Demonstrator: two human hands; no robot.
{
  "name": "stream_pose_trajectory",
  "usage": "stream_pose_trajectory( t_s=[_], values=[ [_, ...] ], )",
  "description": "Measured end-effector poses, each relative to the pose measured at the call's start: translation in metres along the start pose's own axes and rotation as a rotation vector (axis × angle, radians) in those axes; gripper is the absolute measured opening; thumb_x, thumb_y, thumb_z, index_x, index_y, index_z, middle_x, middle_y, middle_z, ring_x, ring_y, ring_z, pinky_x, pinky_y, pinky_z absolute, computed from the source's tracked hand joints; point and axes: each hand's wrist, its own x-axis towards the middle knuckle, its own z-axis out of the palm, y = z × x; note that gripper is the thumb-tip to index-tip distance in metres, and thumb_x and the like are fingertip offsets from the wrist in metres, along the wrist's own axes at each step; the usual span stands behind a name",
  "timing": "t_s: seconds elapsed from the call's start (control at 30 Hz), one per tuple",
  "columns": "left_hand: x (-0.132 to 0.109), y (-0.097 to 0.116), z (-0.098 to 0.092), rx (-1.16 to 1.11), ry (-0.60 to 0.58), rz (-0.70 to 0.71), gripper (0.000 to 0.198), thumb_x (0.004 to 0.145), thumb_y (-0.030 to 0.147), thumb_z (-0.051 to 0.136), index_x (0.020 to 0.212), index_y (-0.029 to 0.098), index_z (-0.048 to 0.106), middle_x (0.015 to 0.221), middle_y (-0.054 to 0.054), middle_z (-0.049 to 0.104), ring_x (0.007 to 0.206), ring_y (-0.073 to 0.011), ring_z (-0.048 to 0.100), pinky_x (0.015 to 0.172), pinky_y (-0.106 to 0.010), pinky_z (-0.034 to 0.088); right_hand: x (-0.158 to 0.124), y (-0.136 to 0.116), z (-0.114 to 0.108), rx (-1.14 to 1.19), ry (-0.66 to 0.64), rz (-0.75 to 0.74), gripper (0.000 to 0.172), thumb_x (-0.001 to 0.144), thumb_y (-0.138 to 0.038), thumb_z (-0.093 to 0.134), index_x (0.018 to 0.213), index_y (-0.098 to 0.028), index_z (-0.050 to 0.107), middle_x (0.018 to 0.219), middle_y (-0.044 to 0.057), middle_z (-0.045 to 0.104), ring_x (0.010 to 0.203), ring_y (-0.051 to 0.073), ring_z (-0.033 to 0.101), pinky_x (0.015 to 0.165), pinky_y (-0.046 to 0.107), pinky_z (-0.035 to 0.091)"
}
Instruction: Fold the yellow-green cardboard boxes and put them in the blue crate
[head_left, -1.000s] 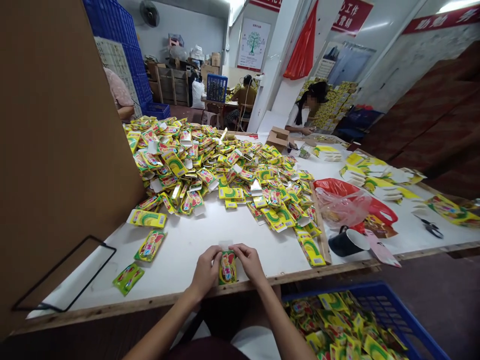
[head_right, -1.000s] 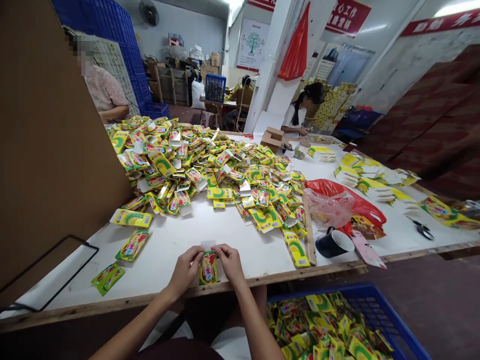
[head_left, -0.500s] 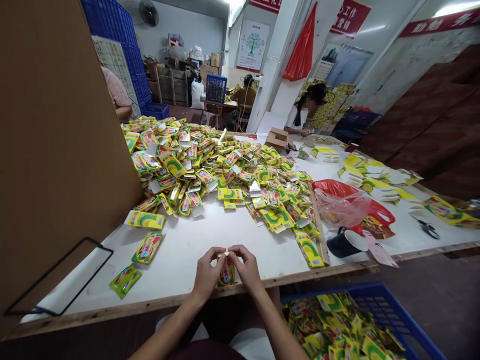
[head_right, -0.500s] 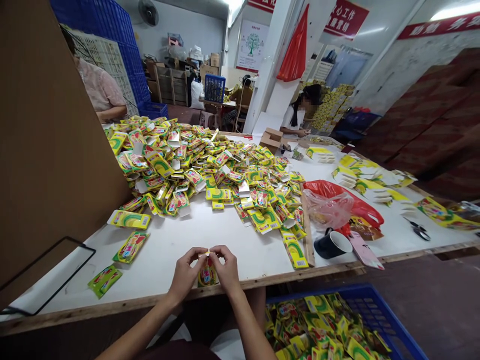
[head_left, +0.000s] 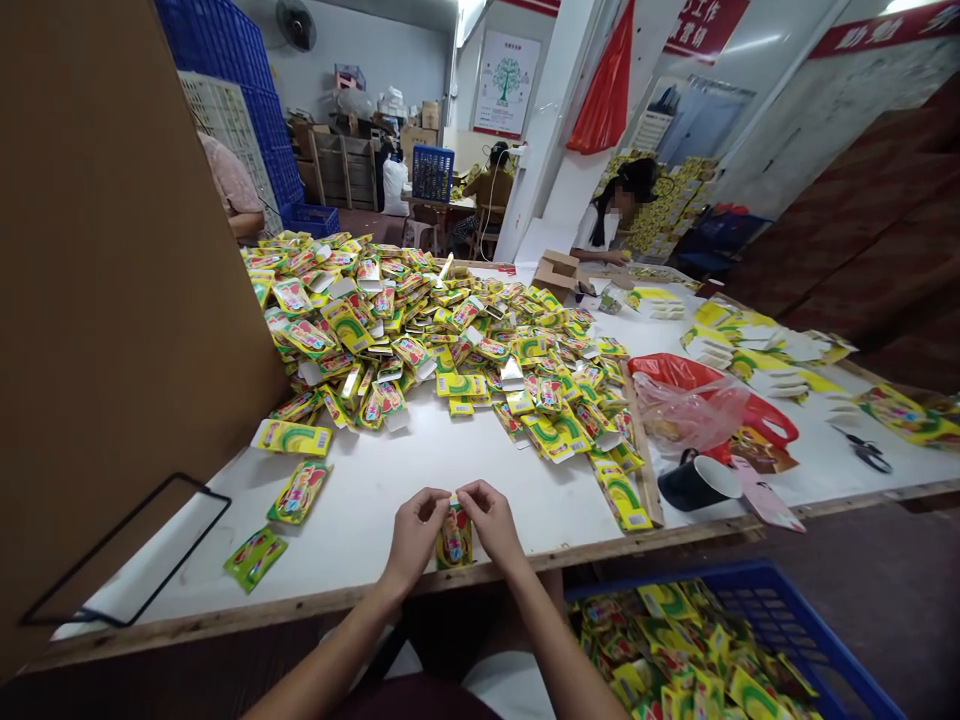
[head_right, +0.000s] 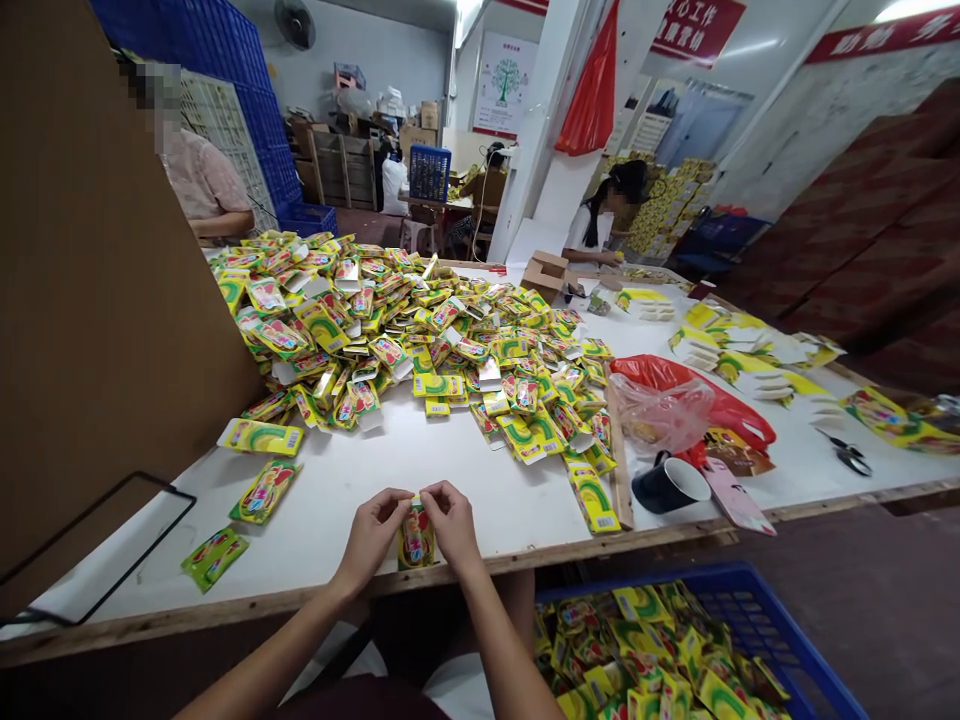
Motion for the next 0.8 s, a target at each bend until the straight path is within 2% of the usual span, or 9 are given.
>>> stream_pose_trajectory(
  t_s=[0.13,0.3,0.43,0.47,0.53,0.63,0.67,0.73,0.8],
  values=[
    [-0.003,0.002,0.002,0.019,-0.019,-0.015,0.021,0.08,0.033,0.055,0.086,0.015,0.064,0.08,-0.003,0.068,0.074,-0.0167,0.062,0.069,-0.027,0.05,-0.001,-0.009,-0.004,-0.081,0.019,-0.012,0.021,0.079,-0.036,0.059,0.07,-0.017,0.06,0.064,-0.001,0.059,0.062,0.014,0.054,0.06,0.024,0.045],
    [-0.012,-0.006,0.0,0.095,-0.099,0.05,0.022,0.08,0.037,0.056,0.09,0.018,0.064,0.091,-0.004,0.066,0.088,-0.0189,0.061,0.081,-0.03,0.048,-0.02,-0.01,-0.003,-0.079,0.02,-0.049,0.01,0.08,-0.028,0.058,0.078,-0.019,0.063,0.071,-0.002,0.063,0.068,0.014,0.059,0.067,0.024,0.047],
    [-0.017,-0.006,0.002,0.174,-0.148,0.145,0.026,0.081,0.036,0.056,0.1,0.02,0.062,0.102,-0.004,0.063,0.095,-0.0193,0.06,0.086,-0.032,0.048,-0.042,-0.014,-0.007,-0.156,0.159,-0.137,0.008,0.081,-0.021,0.057,0.086,-0.021,0.064,0.081,0.0,0.066,0.079,0.016,0.061,0.075,0.026,0.047],
    [-0.017,-0.006,0.001,0.19,-0.16,0.162,0.031,0.081,0.036,0.055,0.108,0.021,0.059,0.106,-0.004,0.062,0.096,-0.019,0.06,0.086,-0.033,0.048,-0.051,-0.017,-0.018,-0.215,0.233,-0.164,0.01,0.082,-0.02,0.055,0.087,-0.022,0.064,0.084,0.001,0.066,0.082,0.016,0.061,0.076,0.027,0.047],
    [-0.012,-0.005,-0.004,0.241,-0.143,0.182,0.039,0.081,0.036,0.054,0.118,0.023,0.051,0.11,-0.005,0.06,0.095,-0.0187,0.061,0.085,-0.034,0.05,-0.075,-0.023,-0.055,-0.388,0.45,-0.207,0.012,0.085,-0.022,0.051,0.089,-0.022,0.063,0.089,0.003,0.065,0.087,0.018,0.059,0.081,0.03,0.045],
    [0.008,-0.009,-0.023,0.394,-0.031,0.19,0.031,0.08,0.04,0.053,0.104,0.021,0.058,0.106,-0.005,0.061,0.091,-0.0199,0.061,0.082,-0.036,0.051,-0.119,-0.026,-0.138,-0.749,0.88,-0.188,0.014,0.086,-0.026,0.049,0.089,-0.019,0.062,0.092,0.008,0.062,0.091,0.022,0.055,0.087,0.039,0.039],
    [0.017,-0.012,-0.03,0.448,-0.001,0.184,0.03,0.08,0.042,0.052,0.099,0.02,0.06,0.104,-0.005,0.061,0.09,-0.0205,0.061,0.081,-0.036,0.051,-0.134,-0.024,-0.165,-0.859,0.975,-0.149,0.015,0.085,-0.028,0.05,0.089,-0.018,0.061,0.093,0.009,0.061,0.092,0.024,0.053,0.088,0.041,0.038],
    [0.038,-0.02,-0.043,0.537,0.036,0.182,0.033,0.078,0.044,0.052,0.099,0.019,0.06,0.103,-0.006,0.059,0.09,-0.0221,0.06,0.079,-0.038,0.052,-0.158,-0.016,-0.202,-1.012,1.091,-0.073,0.021,0.083,-0.032,0.051,0.092,-0.016,0.06,0.096,0.012,0.059,0.096,0.027,0.051,0.088,0.045,0.037],
    [0.061,-0.026,-0.049,0.625,0.118,0.235,0.041,0.076,0.043,0.055,0.109,0.018,0.056,0.109,-0.009,0.055,0.1,-0.0266,0.056,0.083,-0.042,0.05,-0.168,-0.005,-0.209,-1.027,1.06,-0.016,0.022,0.083,-0.033,0.049,0.092,-0.016,0.06,0.094,0.012,0.059,0.094,0.027,0.052,0.086,0.044,0.039]
  ],
)
